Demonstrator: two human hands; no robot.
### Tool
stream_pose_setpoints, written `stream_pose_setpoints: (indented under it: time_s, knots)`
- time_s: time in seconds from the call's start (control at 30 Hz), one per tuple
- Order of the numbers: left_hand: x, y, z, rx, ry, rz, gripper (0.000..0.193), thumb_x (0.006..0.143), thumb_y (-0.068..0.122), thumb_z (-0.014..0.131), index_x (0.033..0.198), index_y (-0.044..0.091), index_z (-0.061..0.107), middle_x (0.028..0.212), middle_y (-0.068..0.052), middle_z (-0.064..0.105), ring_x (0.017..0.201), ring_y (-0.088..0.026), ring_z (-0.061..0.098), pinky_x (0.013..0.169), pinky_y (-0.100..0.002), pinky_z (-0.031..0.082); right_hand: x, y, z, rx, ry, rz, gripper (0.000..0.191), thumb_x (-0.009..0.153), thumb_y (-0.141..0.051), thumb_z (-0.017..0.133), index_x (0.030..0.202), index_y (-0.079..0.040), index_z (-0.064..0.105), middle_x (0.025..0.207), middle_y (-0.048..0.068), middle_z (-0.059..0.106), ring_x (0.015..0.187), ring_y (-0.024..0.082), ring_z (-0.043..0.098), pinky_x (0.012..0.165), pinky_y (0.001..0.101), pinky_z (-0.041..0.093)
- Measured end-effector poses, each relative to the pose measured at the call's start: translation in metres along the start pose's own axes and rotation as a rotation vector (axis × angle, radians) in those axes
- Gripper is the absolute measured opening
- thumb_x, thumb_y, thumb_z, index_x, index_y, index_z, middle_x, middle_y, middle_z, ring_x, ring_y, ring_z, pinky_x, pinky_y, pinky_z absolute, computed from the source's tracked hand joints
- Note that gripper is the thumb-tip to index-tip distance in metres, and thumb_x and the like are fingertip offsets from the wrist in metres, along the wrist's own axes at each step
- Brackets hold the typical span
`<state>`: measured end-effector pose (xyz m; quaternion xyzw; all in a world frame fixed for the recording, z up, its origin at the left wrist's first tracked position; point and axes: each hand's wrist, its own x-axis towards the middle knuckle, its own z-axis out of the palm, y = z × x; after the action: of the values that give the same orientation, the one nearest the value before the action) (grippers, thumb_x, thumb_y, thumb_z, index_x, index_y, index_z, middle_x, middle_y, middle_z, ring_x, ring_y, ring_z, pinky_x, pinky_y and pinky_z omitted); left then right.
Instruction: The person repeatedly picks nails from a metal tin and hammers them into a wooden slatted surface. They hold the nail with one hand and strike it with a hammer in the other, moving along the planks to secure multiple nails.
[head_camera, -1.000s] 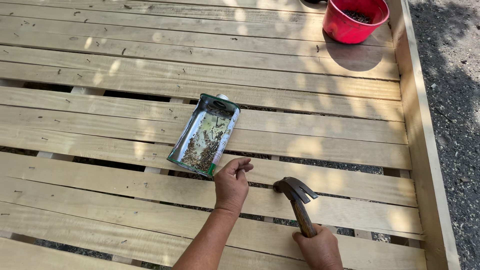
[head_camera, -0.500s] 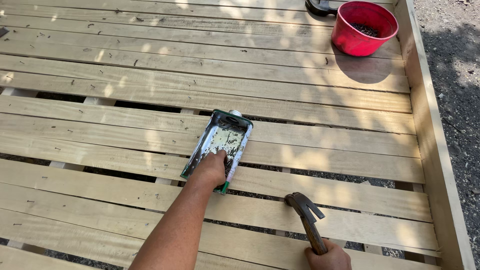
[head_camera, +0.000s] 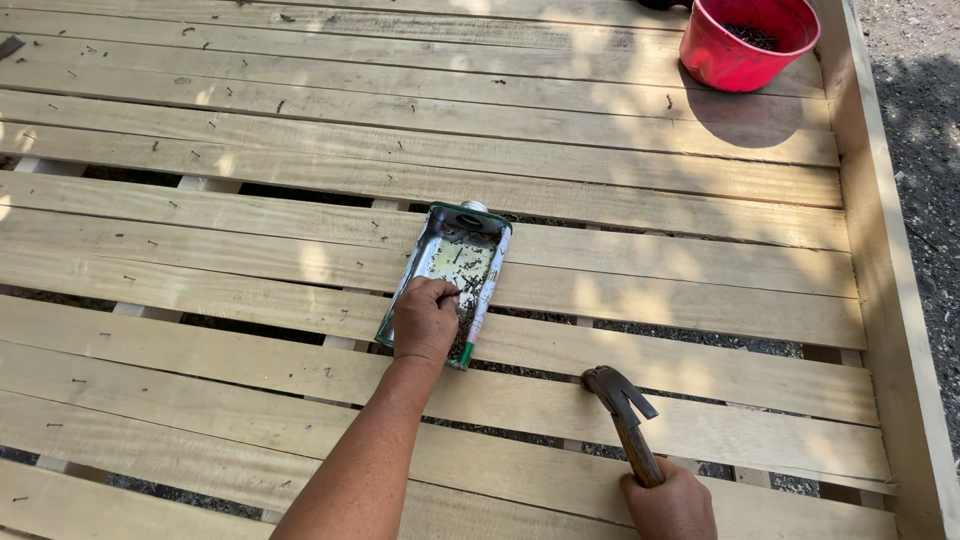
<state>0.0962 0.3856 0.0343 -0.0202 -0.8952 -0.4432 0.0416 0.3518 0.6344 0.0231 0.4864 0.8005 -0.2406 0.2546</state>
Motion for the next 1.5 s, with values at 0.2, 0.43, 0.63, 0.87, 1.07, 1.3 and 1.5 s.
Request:
stream_pose_setpoints:
  time_s: [0.2, 0.43, 0.63, 0.87, 1.07, 1.3, 1.5]
  knots:
    - [-0.009, -0.002, 0.005, 0.022, 0.018, 0.017, 0.005, 0.085, 0.008, 0.073, 0.088, 0.007, 0.075, 0.09, -0.007, 0.076, 0.078, -0.023, 0.073, 0.074, -0.035, 0.061, -0.028, -0.011, -0.015, 0.061, -0.006, -0.03, 0.029, 0.088, -0.034, 0.072, 0.104, -0.013, 0.082, 0.09, 0.015, 0.078, 0.089, 0.028, 0.074, 0.092, 0.0423, 0.058]
    - [-0.014, 0.002, 0.007, -0.006, 0.059, -0.031, 0.007, 0.083, 0.005, 0.074, 0.089, 0.007, 0.076, 0.087, -0.008, 0.076, 0.074, -0.019, 0.074, 0.072, -0.033, 0.062, -0.047, -0.019, -0.028, 0.082, 0.024, -0.038, 0.025, 0.089, -0.032, 0.07, 0.102, -0.014, 0.081, 0.083, 0.012, 0.077, 0.08, 0.026, 0.074, 0.087, 0.0436, 0.058]
    - [-0.022, 0.006, -0.005, -0.05, -0.018, -0.177, 0.024, 0.087, 0.003, 0.071, 0.109, 0.013, 0.075, 0.084, -0.007, 0.077, 0.076, -0.017, 0.074, 0.074, -0.03, 0.061, -0.052, -0.023, -0.032, 0.052, -0.051, -0.017, 0.025, 0.094, -0.032, 0.065, 0.097, -0.011, 0.079, 0.076, 0.01, 0.075, 0.075, 0.022, 0.071, 0.081, 0.0444, 0.06]
    - [-0.023, 0.002, -0.006, -0.145, -0.066, -0.223, 0.009, 0.088, 0.011, 0.076, 0.096, 0.01, 0.08, 0.088, -0.005, 0.081, 0.077, -0.013, 0.076, 0.074, -0.028, 0.061, -0.046, -0.018, -0.027, 0.066, -0.033, -0.025, 0.025, 0.092, -0.034, 0.069, 0.097, -0.012, 0.081, 0.079, 0.009, 0.075, 0.077, 0.022, 0.074, 0.084, 0.043, 0.059]
    - [-0.021, 0.002, -0.008, -0.246, -0.036, -0.258, 0.013, 0.086, 0.006, 0.076, 0.098, 0.008, 0.082, 0.087, -0.008, 0.081, 0.073, -0.013, 0.074, 0.067, -0.026, 0.061, -0.042, -0.015, -0.021, 0.068, -0.004, -0.05, 0.029, 0.09, -0.034, 0.071, 0.107, -0.013, 0.08, 0.094, 0.013, 0.076, 0.088, 0.025, 0.075, 0.091, 0.0435, 0.058]
    - [-0.01, 0.002, -0.011, -0.423, -0.184, -0.415, 0.014, 0.094, 0.0, 0.064, 0.101, 0.002, 0.076, 0.082, -0.007, 0.076, 0.063, -0.009, 0.07, 0.053, -0.025, 0.06, -0.031, -0.011, -0.015, 0.028, 0.014, -0.069, 0.033, 0.088, -0.036, 0.075, 0.11, -0.012, 0.082, 0.101, 0.014, 0.076, 0.098, 0.025, 0.074, 0.1, 0.0417, 0.055]
    - [-0.002, 0.007, -0.021, -0.489, -0.305, -0.487, 0.017, 0.092, -0.004, 0.062, 0.103, 0.005, 0.071, 0.082, -0.007, 0.073, 0.065, -0.011, 0.07, 0.053, -0.025, 0.061, -0.019, -0.01, -0.01, 0.029, -0.008, -0.042, 0.033, 0.086, -0.032, 0.076, 0.114, -0.016, 0.081, 0.095, 0.014, 0.079, 0.097, 0.022, 0.077, 0.102, 0.0379, 0.056]
